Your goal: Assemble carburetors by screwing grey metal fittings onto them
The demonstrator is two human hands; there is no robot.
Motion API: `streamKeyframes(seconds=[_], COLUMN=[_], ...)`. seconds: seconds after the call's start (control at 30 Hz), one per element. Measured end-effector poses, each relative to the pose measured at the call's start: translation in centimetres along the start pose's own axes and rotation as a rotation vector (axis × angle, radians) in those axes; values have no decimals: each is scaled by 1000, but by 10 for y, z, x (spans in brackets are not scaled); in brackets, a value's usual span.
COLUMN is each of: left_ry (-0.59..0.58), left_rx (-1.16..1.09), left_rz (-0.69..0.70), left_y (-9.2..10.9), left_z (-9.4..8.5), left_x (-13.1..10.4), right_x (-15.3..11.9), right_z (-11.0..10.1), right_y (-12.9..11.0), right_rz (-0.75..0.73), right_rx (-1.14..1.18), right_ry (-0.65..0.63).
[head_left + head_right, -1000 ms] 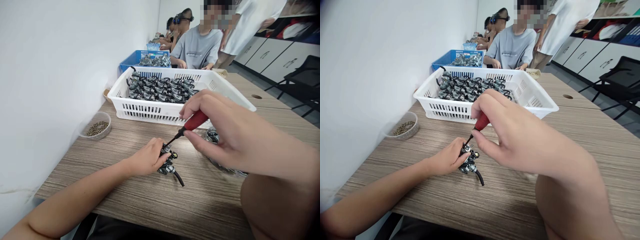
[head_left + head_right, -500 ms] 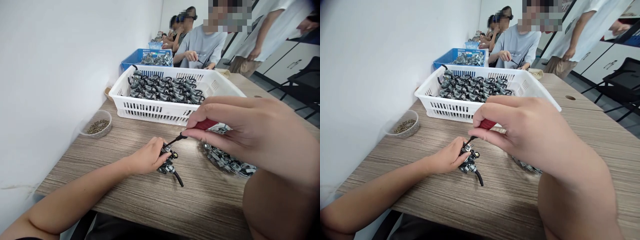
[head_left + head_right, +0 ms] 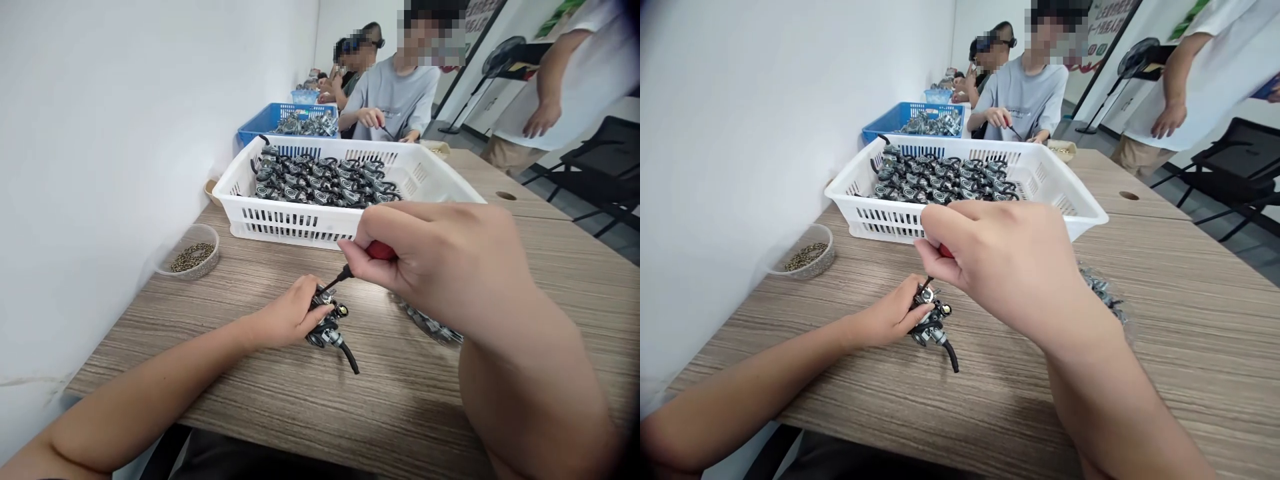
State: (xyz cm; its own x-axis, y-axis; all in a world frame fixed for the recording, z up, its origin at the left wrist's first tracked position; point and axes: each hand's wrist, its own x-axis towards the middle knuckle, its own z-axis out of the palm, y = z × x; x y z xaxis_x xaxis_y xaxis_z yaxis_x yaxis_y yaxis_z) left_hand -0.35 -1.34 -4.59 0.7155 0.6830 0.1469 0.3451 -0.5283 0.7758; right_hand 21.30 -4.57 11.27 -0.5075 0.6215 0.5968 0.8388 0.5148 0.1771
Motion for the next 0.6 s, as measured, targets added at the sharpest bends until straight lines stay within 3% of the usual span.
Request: streamKeyframes(seconds=[0.2,0.6], left_ry=[32,38], left_rx=[-43,-54], left_rz=[-35,46], left_y=[-7,-18], left_z=[1,2], left_x=[0,-3], right_x=[2,5], right_z=[8,26], right_y=[-5,-7], right_rz=[97,88], right_rx=[81,507], right_ry=[-13,-41])
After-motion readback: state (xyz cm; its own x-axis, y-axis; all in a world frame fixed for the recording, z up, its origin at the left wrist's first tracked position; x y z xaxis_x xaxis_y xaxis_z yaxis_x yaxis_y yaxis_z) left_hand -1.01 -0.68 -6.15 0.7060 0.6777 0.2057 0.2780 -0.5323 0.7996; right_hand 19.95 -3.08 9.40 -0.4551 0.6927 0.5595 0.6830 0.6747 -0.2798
